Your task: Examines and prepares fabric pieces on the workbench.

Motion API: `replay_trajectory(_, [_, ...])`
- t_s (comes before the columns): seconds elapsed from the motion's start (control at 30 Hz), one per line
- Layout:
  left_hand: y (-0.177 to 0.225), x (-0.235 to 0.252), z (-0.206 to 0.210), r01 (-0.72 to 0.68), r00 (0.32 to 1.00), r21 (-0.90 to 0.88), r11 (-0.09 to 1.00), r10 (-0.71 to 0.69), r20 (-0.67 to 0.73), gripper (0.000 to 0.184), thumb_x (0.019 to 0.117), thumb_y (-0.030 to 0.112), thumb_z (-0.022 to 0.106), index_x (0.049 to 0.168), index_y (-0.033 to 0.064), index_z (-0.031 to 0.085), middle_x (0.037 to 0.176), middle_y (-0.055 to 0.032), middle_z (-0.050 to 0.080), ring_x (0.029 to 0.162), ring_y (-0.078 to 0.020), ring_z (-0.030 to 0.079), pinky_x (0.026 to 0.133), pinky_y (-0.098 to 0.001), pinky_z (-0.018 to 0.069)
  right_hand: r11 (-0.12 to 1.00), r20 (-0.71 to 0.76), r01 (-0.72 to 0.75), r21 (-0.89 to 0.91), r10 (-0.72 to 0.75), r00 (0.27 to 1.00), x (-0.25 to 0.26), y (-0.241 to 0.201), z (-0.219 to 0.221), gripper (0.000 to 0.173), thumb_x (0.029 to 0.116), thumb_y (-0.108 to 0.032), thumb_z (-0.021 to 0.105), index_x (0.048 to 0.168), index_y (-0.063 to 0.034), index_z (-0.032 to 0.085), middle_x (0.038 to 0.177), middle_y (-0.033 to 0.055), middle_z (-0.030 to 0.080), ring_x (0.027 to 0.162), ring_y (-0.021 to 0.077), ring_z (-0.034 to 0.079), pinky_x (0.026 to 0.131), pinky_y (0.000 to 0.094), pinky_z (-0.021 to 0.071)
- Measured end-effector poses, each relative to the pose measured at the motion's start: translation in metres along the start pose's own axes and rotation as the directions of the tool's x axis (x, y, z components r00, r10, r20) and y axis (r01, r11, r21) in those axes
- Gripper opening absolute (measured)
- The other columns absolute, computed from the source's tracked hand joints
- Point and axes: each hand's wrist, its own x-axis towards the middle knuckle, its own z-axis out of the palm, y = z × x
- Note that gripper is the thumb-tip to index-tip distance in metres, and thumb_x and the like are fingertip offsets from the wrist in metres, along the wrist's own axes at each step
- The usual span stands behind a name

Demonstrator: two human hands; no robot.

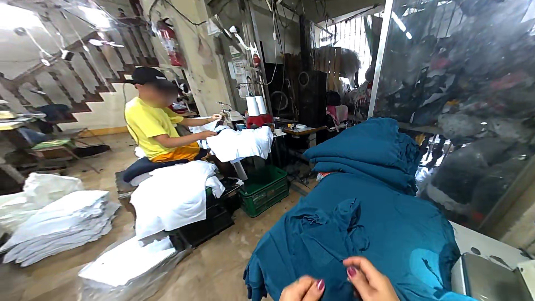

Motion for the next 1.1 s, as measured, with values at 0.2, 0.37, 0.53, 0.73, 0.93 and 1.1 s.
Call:
replay_trajectory(0.2, [-0.006, 0.032, -0.004, 0.26, 0.965, 0.129, 0.957, -0.264, 0.01, 0.021, 0.092, 0.025, 0.072, 0.096, 0.0047, 0.075, 0.082, -0.0033, 0.072, 0.074, -0.0108, 0.066, 0.072, -0.0351, 0.0549, 0.969, 0.076, -0.209, -0.129, 0.22, 0.973, 0.026, 0.005, 0.002, 0.038, 0.0957, -0.017, 0.065, 0.13, -0.0016, 0.061, 0.09, 0.009, 0.072, 0.077, 0.0208, 0.069, 0.075, 0.0424, 0.0567])
replay_trajectory(0.37, [-0.005, 0.037, -0.011, 0.237, 0.969, 0.204, 0.95, -0.246, 0.018, 0.022, 0.0948, 0.028, 0.068, 0.095, 0.0065, 0.075, 0.082, -0.0022, 0.071, 0.071, -0.0102, 0.064, 0.068, -0.0341, 0.0539, 0.945, 0.027, -0.279, -0.173, 0.288, 0.957, 0.033, 0.002, 0.006, 0.034, 0.0956, -0.013, 0.064, 0.129, -0.0059, 0.062, 0.094, 0.0068, 0.071, 0.082, 0.0205, 0.068, 0.078, 0.0435, 0.0552])
replay_trajectory(0.53, [0.007, 0.042, 0.001, -0.161, 0.984, 0.624, 0.765, 0.177, 0.037, 0.023, 0.0914, 0.023, 0.068, 0.106, 0.0067, 0.076, 0.105, -0.0154, 0.072, 0.099, -0.0361, 0.07, 0.084, -0.057, 0.056, 0.961, -0.153, -0.209, -0.18, 0.183, 0.971, 0.031, 0.01, 0.014, 0.031, 0.0988, -0.017, 0.061, 0.127, -0.004, 0.062, 0.107, 0.0125, 0.068, 0.089, 0.0247, 0.067, 0.078, 0.0457, 0.0555])
replay_trajectory(0.73, [0.008, 0.073, 0.018, -0.359, 0.93, 0.608, 0.708, 0.221, 0.293, 0.018, 0.0875, 0.024, 0.072, 0.095, 0.0083, 0.076, 0.105, -0.0172, 0.07, 0.101, -0.039, 0.068, 0.085, -0.0578, 0.0546, 0.999, -0.346, -0.039, 0.027, 0.046, 0.937, 0.015, 0.029, 0.018, 0.032, 0.1019, -0.018, 0.056, 0.126, 0.0015, 0.061, 0.11, 0.0151, 0.066, 0.069, 0.0132, 0.063, 0.06, 0.0298, 0.0545])
replay_trajectory(0.93, [0.041, 0.072, -0.005, -0.199, 0.927, 0.085, 0.976, 0.16, 0.34, 0.013, 0.0908, 0.013, 0.068, 0.099, 0.0034, 0.069, 0.086, -0.0006, 0.07, 0.079, -0.0075, 0.066, 0.076, -0.0287, 0.0564, 0.985, -0.076, 0.158, 0.073, -0.153, 0.985, -0.007, 0.024, 0.007, 0.036, 0.088, -0.022, 0.074, 0.111, 0.0056, 0.072, 0.128, 0.0216, 0.064, 0.114, 0.0292, 0.062, 0.093, 0.0424, 0.0528])
replay_trajectory(1.1, [0.072, 0.081, 0.008, -0.126, 0.964, -0.221, 0.967, 0.172, 0.204, 0.023, 0.0862, 0.005, 0.07, 0.108, 0.0068, 0.064, 0.092, 0.0058, 0.069, 0.081, -0.0032, 0.066, 0.073, -0.0217, 0.057, 0.873, -0.262, 0.139, 0.467, -0.014, 0.965, -0.035, -0.012, -0.024, 0.019, 0.0894, 0.002, 0.063, 0.108, 0.0012, 0.064, 0.093, -0.0006, 0.069, 0.08, 0.0032, 0.066, 0.072, 0.0233, 0.057])
